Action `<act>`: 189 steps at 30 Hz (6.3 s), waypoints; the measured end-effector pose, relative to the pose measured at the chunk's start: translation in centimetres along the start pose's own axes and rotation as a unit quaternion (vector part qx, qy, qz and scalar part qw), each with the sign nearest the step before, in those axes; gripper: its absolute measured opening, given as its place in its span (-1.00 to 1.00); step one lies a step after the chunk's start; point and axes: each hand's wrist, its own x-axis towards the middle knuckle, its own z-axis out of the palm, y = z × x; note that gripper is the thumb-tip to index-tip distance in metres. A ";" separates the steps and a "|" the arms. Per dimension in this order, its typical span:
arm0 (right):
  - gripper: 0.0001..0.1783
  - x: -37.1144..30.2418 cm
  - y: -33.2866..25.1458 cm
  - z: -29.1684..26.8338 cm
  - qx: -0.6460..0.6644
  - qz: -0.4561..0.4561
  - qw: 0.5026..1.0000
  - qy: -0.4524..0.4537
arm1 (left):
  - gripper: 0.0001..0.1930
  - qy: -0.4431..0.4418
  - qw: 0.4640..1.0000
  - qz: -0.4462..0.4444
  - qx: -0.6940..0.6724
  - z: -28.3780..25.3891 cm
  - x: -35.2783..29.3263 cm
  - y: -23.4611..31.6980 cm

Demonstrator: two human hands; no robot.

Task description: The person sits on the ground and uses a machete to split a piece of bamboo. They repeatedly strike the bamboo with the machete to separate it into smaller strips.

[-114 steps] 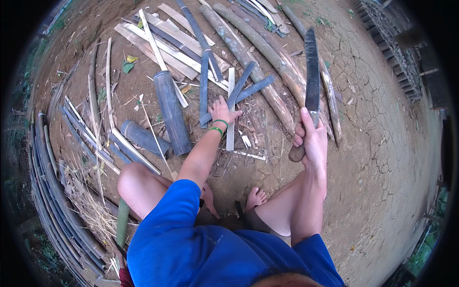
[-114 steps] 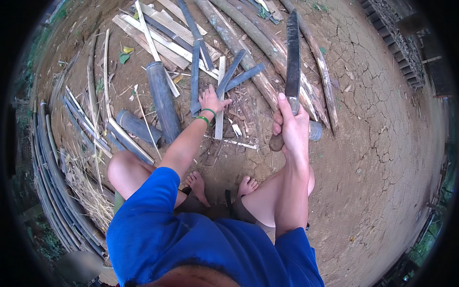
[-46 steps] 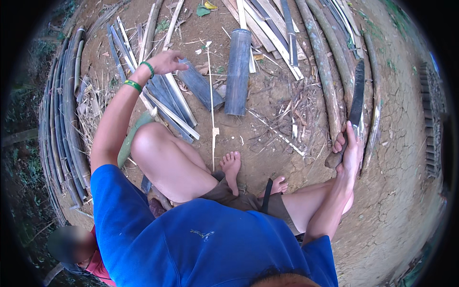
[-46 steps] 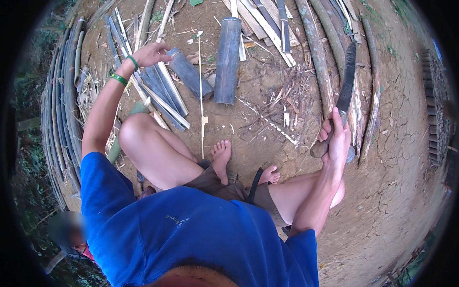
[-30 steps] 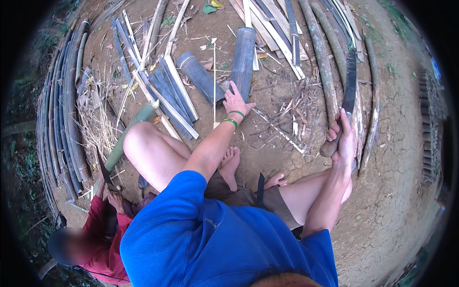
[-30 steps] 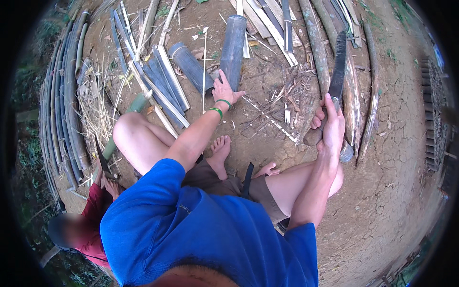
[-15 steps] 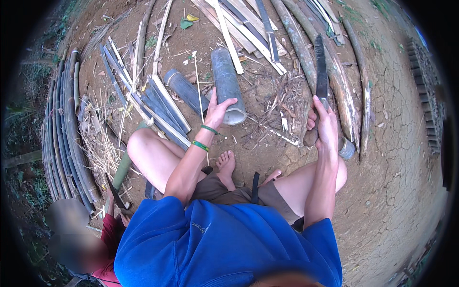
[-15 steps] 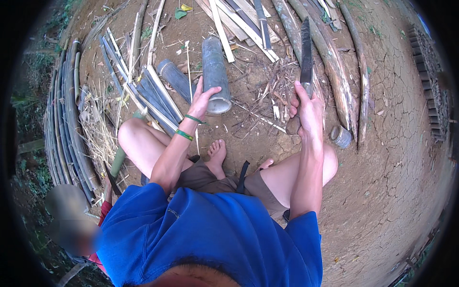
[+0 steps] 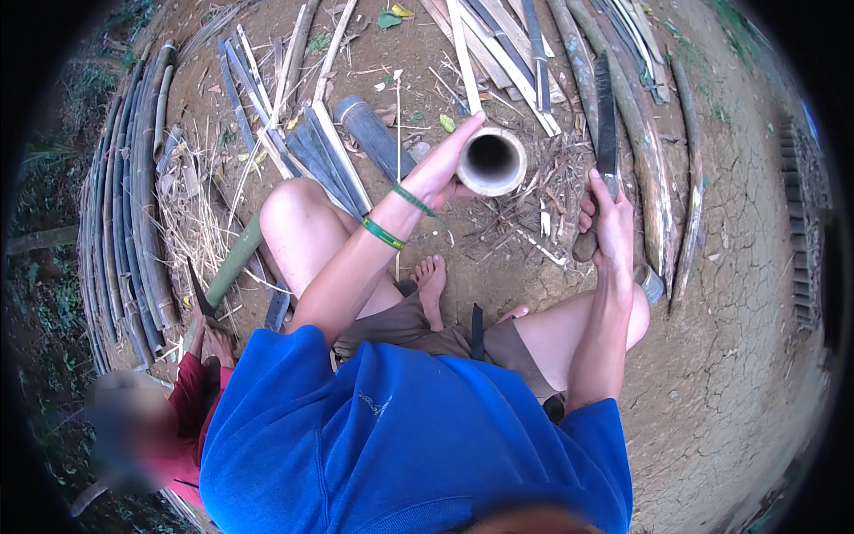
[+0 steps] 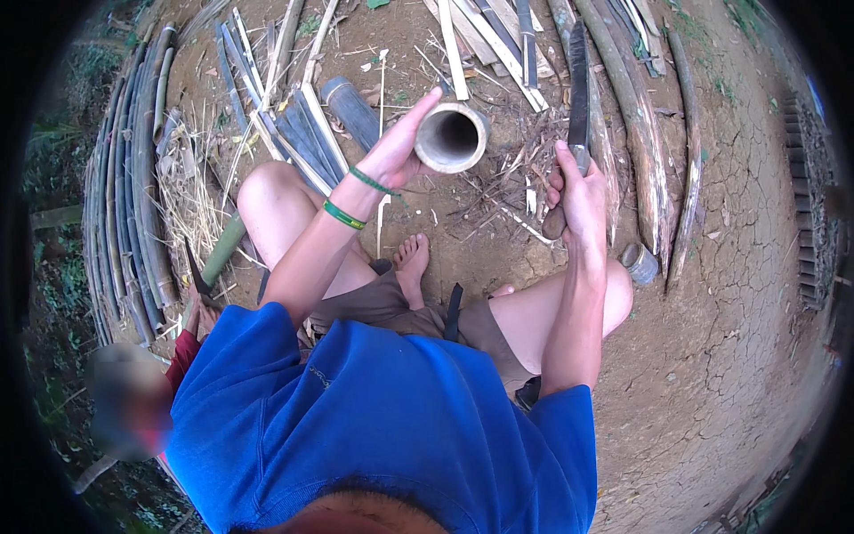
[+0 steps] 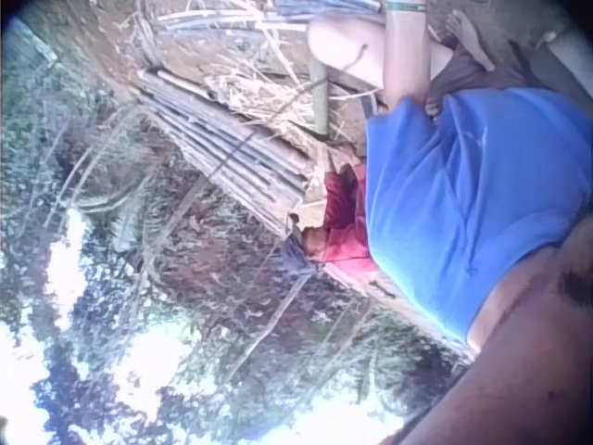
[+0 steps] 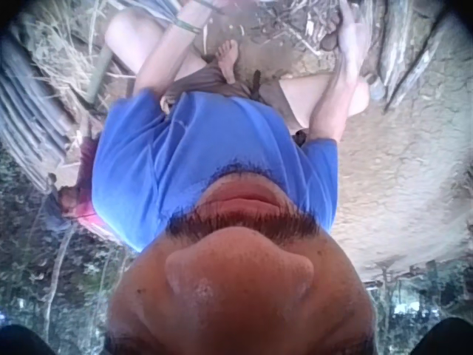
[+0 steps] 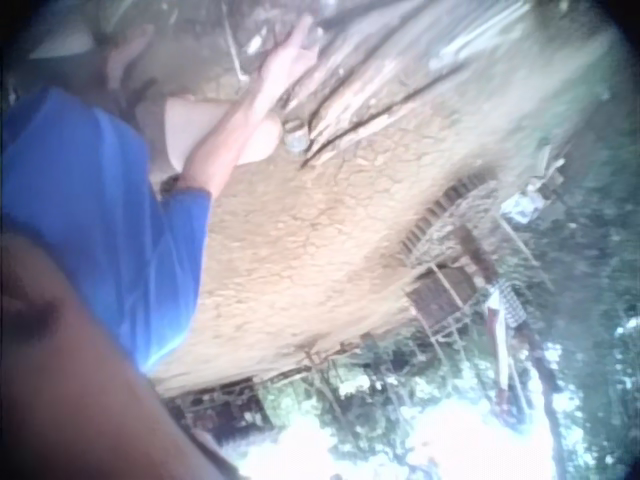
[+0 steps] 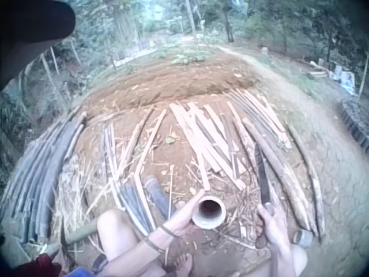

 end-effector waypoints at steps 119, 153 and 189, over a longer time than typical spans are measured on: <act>-0.54 -7.0 -2.9 11.0 -0.378 -0.122 0.917 -0.011 | -0.66 0.255 0.853 0.307 0.337 -0.5 7.5 4.0; -0.59 -6.1 -2.9 12.0 -0.311 -0.080 0.947 -0.018 | -0.24 0.236 0.874 0.328 0.269 -2.0 7.8 3.1; -0.58 -6.3 -1.7 12.3 -0.337 -0.110 0.935 0.006 | -0.38 0.195 0.815 0.407 0.363 -3.5 7.0 10.1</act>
